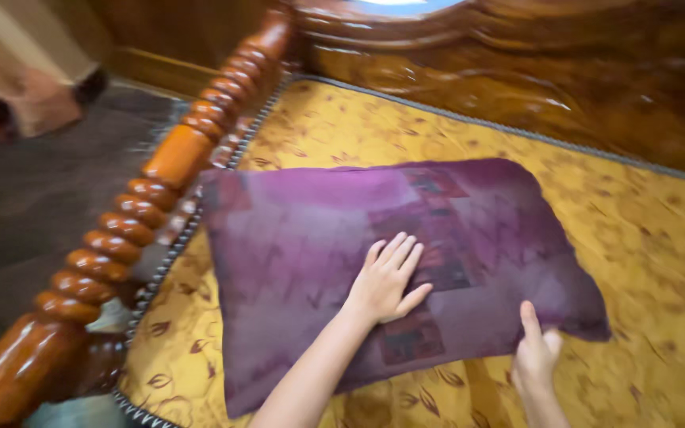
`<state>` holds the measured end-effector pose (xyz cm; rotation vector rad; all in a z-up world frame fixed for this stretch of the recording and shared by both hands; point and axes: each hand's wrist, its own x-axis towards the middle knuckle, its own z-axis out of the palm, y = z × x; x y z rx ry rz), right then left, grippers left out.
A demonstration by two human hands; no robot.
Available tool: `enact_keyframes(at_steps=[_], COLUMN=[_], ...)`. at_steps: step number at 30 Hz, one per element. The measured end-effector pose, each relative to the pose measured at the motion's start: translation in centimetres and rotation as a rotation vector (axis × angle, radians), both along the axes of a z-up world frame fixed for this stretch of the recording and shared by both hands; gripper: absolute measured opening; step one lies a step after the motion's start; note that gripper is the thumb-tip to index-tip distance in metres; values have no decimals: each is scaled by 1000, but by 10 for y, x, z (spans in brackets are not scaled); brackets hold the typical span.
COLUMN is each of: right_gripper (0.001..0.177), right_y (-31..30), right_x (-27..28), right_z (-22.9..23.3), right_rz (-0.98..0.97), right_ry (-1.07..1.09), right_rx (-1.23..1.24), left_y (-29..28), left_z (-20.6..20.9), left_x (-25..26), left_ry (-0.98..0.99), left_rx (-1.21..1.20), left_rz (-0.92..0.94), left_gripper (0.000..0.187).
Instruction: The person fluffs a green checkered pillow by hand, then places it on a wooden stool. The person then picks up a purple pillow, fluffs it by hand, and places it on the bed.
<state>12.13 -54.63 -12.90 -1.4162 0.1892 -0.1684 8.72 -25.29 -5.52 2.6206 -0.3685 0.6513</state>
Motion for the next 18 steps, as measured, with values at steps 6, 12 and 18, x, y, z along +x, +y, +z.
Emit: enact_keyframes(at_steps=[6,12,18], right_gripper=[34,22,52], right_y=[-64,-41,71], right_x=[-79,-66,26], right_z=[53,114,72], right_rz=[173,-153,122], right_ry=[402,-369,-476], right_rx=[-1044,-1371,-1571], left_y=[-30,-24,-13], left_z=[-9,-16,-24], left_x=[11,-5,18], left_ry=[22,-16,53], left_rx=[30,-32,-100], left_rz=[-187,-181,-166], left_gripper=[63,50,45])
